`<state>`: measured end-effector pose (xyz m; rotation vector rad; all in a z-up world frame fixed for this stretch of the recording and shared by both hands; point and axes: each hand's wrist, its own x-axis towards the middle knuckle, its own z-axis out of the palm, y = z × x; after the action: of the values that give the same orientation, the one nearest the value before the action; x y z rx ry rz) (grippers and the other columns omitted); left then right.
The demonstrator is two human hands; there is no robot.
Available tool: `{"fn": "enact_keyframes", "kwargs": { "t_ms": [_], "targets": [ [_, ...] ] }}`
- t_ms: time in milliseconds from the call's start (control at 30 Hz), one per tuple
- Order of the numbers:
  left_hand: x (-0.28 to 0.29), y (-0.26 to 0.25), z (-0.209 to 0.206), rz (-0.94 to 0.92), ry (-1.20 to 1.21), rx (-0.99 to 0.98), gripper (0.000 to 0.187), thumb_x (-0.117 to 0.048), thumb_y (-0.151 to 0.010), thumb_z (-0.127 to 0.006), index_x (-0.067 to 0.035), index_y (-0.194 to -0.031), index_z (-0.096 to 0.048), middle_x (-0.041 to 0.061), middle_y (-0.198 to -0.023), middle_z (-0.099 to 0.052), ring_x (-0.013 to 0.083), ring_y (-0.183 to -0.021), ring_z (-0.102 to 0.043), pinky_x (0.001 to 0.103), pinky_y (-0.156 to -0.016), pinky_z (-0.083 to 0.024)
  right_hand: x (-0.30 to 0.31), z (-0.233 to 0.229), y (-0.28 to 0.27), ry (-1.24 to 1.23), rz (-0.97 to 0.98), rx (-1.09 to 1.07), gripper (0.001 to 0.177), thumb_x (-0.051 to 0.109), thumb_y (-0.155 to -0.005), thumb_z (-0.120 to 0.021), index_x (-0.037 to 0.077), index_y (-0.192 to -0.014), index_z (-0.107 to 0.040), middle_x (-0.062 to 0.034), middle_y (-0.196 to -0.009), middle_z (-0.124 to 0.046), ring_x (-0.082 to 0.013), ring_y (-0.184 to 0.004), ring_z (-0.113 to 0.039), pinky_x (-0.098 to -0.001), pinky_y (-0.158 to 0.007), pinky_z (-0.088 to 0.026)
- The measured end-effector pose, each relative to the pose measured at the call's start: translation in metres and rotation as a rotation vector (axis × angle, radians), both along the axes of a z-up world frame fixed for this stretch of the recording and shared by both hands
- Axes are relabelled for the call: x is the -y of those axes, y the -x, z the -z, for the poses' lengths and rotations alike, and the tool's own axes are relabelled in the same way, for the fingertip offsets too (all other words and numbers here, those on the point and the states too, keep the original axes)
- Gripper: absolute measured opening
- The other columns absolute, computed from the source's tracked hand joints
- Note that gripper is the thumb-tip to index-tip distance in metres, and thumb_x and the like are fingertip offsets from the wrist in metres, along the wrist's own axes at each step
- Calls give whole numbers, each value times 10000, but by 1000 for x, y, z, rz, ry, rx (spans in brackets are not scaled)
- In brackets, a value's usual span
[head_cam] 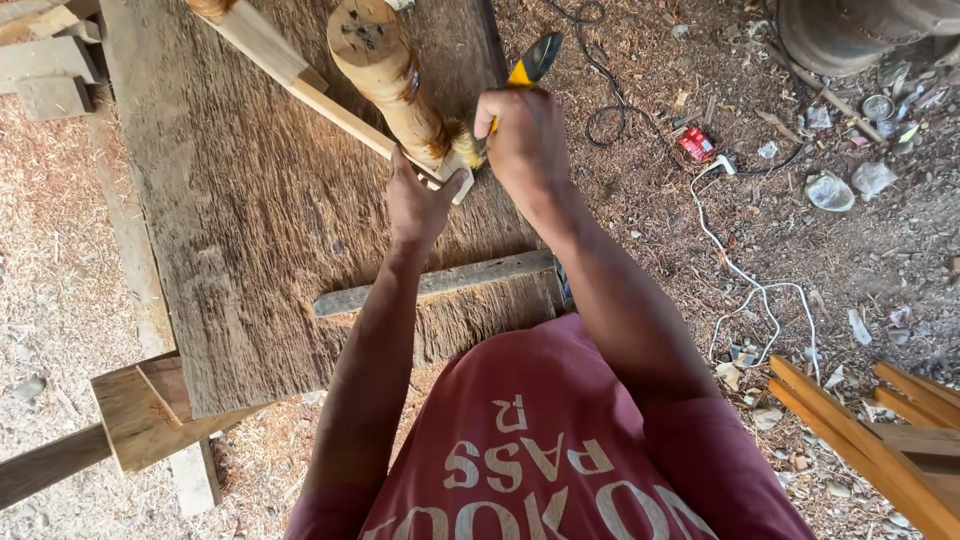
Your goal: The person applies a dark wood stain to a wooden frame using a paintbrush. They dip the brush into a can of stain and coat the frame's legs and connecting pieces, rotating the frame to access different sides.
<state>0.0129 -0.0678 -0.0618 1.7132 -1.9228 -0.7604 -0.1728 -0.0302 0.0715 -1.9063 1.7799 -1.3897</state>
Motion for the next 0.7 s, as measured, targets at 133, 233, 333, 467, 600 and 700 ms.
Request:
{"fn": "enact_keyframes", "kwargs": {
  "t_ms": [133,233,333,467,600,700],
  "targets": [
    [1,7,-20,-35,-37,-39,1086,-482,-790,-882,36,-1506,-250,103,-1018,-744,199,-734,-701,341,-563,-618,-10,0,1,26,171,39,356,-223,-737,-733,116,-845,-735,-53,-852,-757,-172,-645,-702,-276,-519,-587],
    [-15,10,-59,-26,-68,-141,936,-312,-800,-897,73,-1451,-345,251,-1235,-654,393,-1057,-666,463,-843,-614,-38,-4,-21,32,150,219,354,-247,-738,-710,84,-864,-712,-107,-885,-723,-216,-693,-701,-279,-578,-579],
    [-8,8,-40,12,-92,-250,883,-139,-813,-886,130,-1458,-347,324,-1396,-536,476,-1300,-571,495,-1081,-552,-69,8,-39,29,43,275,277,-264,-795,-657,7,-842,-690,-180,-860,-702,-252,-635,-685,-280,-567,-569],
    [-11,15,-36,30,-64,-252,844,-88,-842,-871,118,-1478,-355,319,-1397,-551,467,-1311,-575,525,-1096,-543,-95,40,-35,85,-99,34,533,-136,-649,-652,198,-1050,-758,-41,-981,-781,-185,-812,-767,-308,-645,-610],
    [-19,35,-34,-71,-36,-239,713,-131,-829,-769,-13,-1453,-444,283,-1223,-684,494,-1087,-688,618,-994,-554,-92,-19,-18,216,-318,-326,676,-240,-691,-554,39,-1289,-700,-249,-1440,-570,-391,-1232,-626,-423,-960,-593],
    [-22,41,-42,-90,-94,-322,513,32,-885,-610,2,-1387,-513,258,-1191,-673,472,-1065,-709,580,-954,-600,-90,-16,-13,207,-506,-434,763,-289,-692,-512,-1,-1391,-616,-210,-1613,-391,-461,-1355,-517,-447,-955,-612]
  ]
}}
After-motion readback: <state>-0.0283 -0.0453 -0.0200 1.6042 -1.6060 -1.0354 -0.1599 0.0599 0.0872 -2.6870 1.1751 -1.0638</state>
